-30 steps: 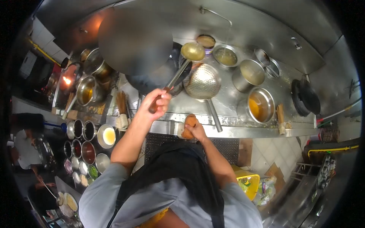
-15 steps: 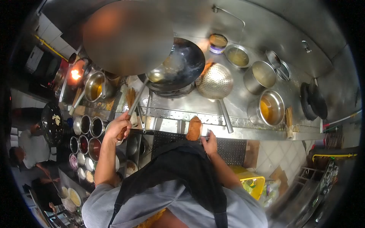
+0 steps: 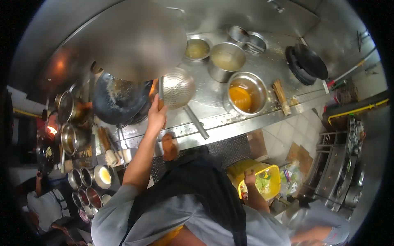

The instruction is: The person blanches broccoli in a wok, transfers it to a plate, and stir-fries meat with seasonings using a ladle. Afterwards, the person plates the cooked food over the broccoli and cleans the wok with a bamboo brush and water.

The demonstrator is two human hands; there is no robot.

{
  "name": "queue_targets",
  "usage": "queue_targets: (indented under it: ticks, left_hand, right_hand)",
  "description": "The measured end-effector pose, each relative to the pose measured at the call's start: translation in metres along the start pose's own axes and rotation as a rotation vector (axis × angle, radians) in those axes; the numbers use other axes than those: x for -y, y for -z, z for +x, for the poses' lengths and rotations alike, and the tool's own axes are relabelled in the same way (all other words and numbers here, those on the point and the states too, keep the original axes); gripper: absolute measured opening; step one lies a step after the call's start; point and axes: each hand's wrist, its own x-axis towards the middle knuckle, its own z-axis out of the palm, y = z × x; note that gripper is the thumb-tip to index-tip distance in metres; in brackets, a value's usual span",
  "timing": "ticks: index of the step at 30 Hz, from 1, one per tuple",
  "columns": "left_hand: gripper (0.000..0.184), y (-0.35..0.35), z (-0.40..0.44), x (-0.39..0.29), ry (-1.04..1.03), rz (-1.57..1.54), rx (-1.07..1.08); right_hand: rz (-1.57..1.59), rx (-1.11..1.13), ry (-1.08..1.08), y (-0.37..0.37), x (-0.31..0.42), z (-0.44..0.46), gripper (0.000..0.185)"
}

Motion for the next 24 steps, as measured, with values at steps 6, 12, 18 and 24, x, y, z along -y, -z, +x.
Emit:
queue_targets:
  ticks: [6, 12, 18, 24]
  left_hand:
    - [0.052, -0.175, 0.182, 0.046, 0.033, 0.159, 0.05]
    - [0.01, -0.231, 0.238, -0.021, 0.601, -0.444, 0.166]
    - [0.009, -0.201, 0.226, -0.031, 0.597, -1.661, 0.313]
    - [0.011, -0.146, 0.152, -0.041, 0.516, -1.973, 0.505]
  right_hand:
    - [0.362, 0.111, -0.233, 0.064, 0.029, -0.08, 0.067]
    - [0.296, 0.016, -0.314, 0.093, 0.026, -0.141, 0.068]
    - [0.207, 0.028, -0.285, 0.096, 0.024, -0.148, 0.064]
    - [0.196, 0.082, 0.049, 0.106, 0.078, -0.099, 0.054]
